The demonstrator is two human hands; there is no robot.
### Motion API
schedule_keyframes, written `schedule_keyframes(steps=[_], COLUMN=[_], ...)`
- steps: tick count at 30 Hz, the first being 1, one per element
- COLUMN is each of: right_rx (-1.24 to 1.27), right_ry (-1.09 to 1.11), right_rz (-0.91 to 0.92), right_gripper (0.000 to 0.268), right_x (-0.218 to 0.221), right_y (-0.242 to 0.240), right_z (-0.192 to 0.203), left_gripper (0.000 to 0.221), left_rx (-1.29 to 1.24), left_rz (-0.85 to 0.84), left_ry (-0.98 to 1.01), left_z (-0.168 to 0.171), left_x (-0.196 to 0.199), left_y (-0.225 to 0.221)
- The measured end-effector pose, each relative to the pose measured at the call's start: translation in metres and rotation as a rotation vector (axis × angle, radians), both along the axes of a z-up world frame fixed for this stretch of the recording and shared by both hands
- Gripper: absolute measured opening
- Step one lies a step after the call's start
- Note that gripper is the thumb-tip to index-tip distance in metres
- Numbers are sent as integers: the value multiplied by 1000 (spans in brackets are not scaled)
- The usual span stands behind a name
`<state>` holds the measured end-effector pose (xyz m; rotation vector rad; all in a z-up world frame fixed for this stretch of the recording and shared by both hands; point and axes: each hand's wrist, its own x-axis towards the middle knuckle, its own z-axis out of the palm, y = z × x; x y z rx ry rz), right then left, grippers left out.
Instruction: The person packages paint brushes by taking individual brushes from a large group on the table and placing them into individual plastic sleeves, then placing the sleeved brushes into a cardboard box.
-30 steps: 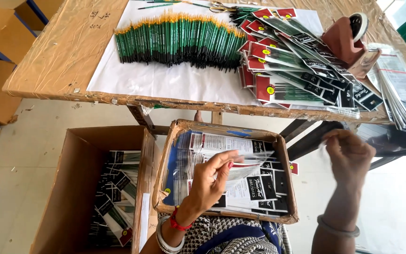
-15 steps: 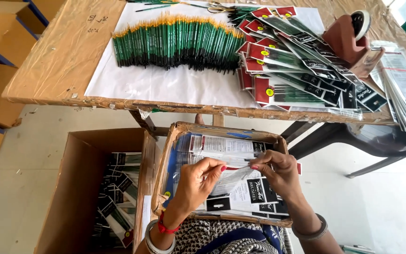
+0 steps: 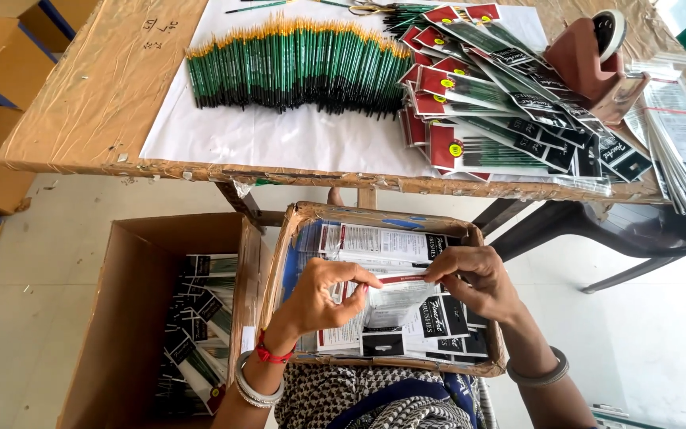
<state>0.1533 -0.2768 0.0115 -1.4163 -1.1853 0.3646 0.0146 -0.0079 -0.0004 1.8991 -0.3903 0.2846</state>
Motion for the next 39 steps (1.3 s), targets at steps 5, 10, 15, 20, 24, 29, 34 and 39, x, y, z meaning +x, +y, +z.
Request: schedule_keyframes(steps=[5,10,15,20,24,29,34,39], right_rx=[-128,152,-209,57,-199,-364,-395,-609], right_ry=[-156,692,-4,-593,-1001,-1030,-661,-372], right_rz=[-160,-149,-1,-557,-959,-718,-75,-86], right_gripper=[12,45,30,38,47,43,53,60], right_x=[-10,-34,-66,13,117,104,-10,-37], right_y=[6,31,11,4,22,38,49,43], right_z=[-23,-47,-33,104,128,78,-12,-46], left_gripper=[11,16,18,15,69,58,17,26], left_rx=[29,-37,-184,186,708,773,628,343], left_rz=[72,209,90,280,187,279,349,343], left_ry=[-216,112,-126,290,756,766,367,-63], left_z=[-2,1,-53,-97,-179,-178,-132,-29], left_x=[1,-14,-15,-23,-33,-37,-37,-40], left_y=[-7,-8,15,18,20,26,25,-8])
